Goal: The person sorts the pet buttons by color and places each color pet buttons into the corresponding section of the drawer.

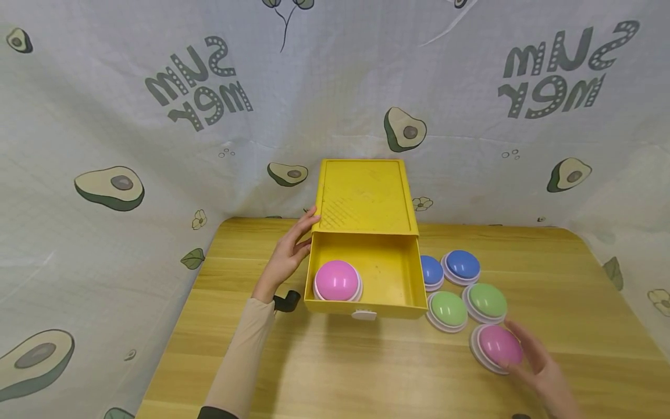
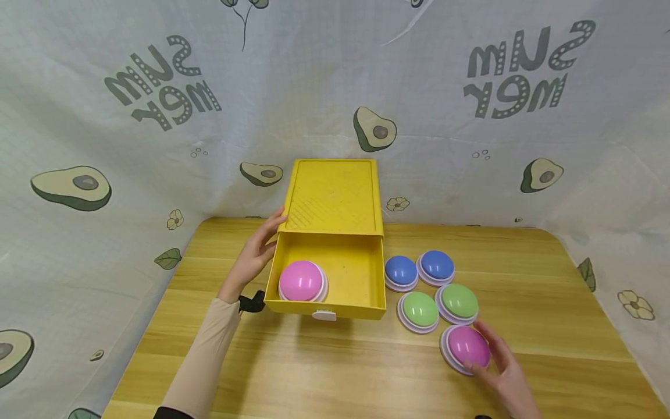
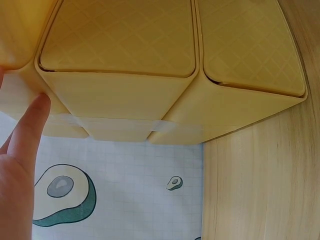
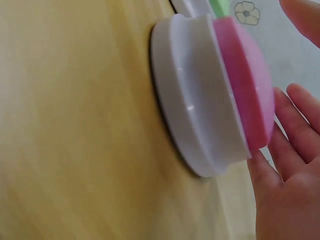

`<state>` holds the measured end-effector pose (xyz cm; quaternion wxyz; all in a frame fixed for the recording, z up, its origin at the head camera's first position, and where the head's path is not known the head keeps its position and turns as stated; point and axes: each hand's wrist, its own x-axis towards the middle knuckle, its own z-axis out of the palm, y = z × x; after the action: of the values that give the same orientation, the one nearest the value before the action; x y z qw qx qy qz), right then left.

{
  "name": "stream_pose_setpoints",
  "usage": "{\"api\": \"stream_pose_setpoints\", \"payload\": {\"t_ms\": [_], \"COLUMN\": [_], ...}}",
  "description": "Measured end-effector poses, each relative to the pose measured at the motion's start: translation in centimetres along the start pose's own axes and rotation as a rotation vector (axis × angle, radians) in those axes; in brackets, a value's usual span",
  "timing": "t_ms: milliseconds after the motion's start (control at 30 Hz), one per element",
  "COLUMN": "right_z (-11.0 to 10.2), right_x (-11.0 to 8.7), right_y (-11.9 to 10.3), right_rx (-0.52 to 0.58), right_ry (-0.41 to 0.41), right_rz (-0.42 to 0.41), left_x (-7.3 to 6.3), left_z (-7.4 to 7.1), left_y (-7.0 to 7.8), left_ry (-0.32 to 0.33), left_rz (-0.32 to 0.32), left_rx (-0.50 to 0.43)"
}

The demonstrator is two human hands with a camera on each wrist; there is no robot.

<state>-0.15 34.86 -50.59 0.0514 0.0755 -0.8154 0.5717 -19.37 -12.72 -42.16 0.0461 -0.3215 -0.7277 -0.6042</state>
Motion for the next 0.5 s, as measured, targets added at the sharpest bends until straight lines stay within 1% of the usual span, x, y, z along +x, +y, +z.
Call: {"api": "stream_pose_setpoints", "payload": {"t_ms": [133,233,300,433,500], "right_z": [0.2,0.5,0.6,0.8,0.9], "right_x": [-0.1,-0.2,-0.3,-0.5,-0.5], "right_y": [0.0,0.2,0.3,0.5,0.6], "right_rx": [-0.093,-0.127,-0.143,-0.166,-0.181], "right_ry": [0.016,0.027,0.033,0.038,0.04], "right_rz": [-0.016,-0.001,0.032,0.122,0.148], "left_x": [0.0,0.0,0.0,0.1,0.1], "left_z": [0.0,0.1,0.1,0.1,0.1], "left_y": [1.5,2.6,2.8,2.9,2.9], "left_ry": [-0.007,-0.01,-0.009,-0.005,-0.003], "left_rz": [-0.012,-0.013,-0.015,-0.018,-0.019], "left_rx": [-0.001,-0.007,-0.011,-0.011,-0.009]}}
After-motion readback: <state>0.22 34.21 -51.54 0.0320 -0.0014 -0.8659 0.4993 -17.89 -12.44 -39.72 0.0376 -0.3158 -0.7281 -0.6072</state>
